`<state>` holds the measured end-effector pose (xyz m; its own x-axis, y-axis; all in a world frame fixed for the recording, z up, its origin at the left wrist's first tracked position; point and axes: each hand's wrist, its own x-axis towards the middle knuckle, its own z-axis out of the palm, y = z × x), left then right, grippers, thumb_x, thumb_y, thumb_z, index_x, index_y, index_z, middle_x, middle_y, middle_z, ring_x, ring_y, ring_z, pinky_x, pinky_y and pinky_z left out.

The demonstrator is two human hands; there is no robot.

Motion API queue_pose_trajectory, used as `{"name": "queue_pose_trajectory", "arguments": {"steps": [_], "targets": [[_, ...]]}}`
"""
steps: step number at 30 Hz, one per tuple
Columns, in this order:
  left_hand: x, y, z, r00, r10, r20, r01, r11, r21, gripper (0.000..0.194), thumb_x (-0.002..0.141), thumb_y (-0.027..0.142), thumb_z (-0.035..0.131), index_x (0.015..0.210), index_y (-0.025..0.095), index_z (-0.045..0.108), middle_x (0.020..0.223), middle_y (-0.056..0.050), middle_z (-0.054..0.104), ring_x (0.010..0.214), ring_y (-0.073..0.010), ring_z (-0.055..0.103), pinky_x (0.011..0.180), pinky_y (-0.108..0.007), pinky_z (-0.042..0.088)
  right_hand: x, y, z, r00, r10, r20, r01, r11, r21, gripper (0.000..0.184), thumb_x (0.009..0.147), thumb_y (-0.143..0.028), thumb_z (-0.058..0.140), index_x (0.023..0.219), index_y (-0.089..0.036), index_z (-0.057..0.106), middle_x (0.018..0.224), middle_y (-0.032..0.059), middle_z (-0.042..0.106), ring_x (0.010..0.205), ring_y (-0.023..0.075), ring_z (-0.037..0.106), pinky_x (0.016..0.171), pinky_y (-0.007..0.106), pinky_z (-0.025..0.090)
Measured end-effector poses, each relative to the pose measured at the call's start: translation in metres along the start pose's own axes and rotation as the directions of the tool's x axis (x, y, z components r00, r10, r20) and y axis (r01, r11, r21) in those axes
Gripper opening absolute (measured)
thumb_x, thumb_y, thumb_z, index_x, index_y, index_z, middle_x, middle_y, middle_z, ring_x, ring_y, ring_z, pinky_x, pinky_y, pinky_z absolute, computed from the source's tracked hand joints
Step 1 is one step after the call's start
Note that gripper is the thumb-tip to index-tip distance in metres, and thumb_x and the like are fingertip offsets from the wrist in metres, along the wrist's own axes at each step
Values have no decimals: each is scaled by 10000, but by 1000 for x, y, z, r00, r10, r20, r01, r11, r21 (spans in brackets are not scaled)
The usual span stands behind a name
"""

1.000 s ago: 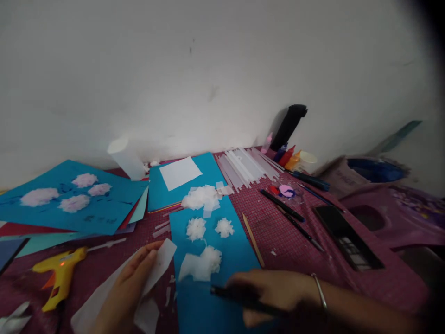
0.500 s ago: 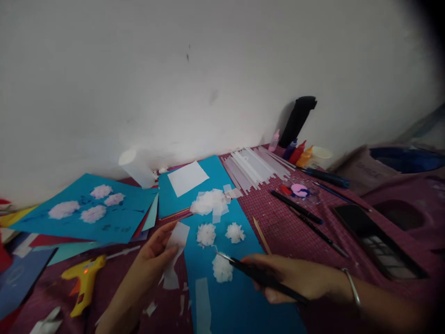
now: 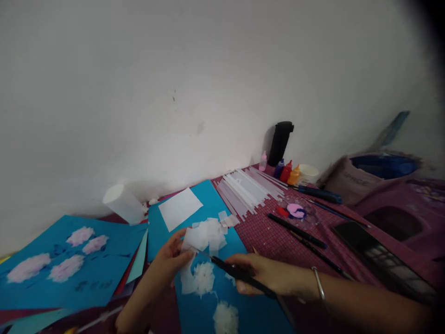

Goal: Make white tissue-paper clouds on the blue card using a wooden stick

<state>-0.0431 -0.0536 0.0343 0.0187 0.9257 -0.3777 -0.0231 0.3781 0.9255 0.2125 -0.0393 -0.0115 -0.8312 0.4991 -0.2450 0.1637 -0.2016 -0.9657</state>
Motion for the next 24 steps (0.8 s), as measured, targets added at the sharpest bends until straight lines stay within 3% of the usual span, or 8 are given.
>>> {"name": "queue_pose_trajectory", "arguments": {"steps": [4,8,16,21,24], "targets": [[19,11,2,998,49,42,-54,990,128,737,659,237,740,1330,140,451,720,-15,669,606,-155,587,548,-231,420,8,-7,-9,1000,4,-25,-3,998,66,731,686,-616,712,1190,-121,524,728,-32,488,573,62,461,543,208,384],[34,17,2,994,75,76,-91,970,225,694,652,172,715,1310,159,495,542,64,567,445,-93,458,445,-189,292,10,-18,-12,998,-5,-57,13,990,137,772,631,-667,715,1127,-100,544,720,-36,492,542,47,459,519,200,374],[44,28,11,996,33,84,-52,972,230,709,619,164,704,1295,147,489,554,65,569,460,-103,486,463,-200,324,14,-11,-16,991,27,-132,-1,981,196,681,640,-617,738,1064,-119,549,662,-57,508,463,29,450,455,184,353],[48,22,9,999,-43,25,42,998,41,650,640,284,759,1233,165,521,677,7,654,547,-150,598,521,-244,428,17,-3,-18,981,44,-191,0,975,222,611,647,-628,721,968,-141,539,617,-73,509,408,26,426,389,171,331],[49,12,-4,986,-166,15,167,985,-44,434,641,361,782,989,154,627,691,-34,686,577,-168,633,533,-253,458,19,0,-20,972,61,-227,1,965,263,581,648,-636,713,910,-157,516,605,-82,502,401,28,415,382,173,333]]}}
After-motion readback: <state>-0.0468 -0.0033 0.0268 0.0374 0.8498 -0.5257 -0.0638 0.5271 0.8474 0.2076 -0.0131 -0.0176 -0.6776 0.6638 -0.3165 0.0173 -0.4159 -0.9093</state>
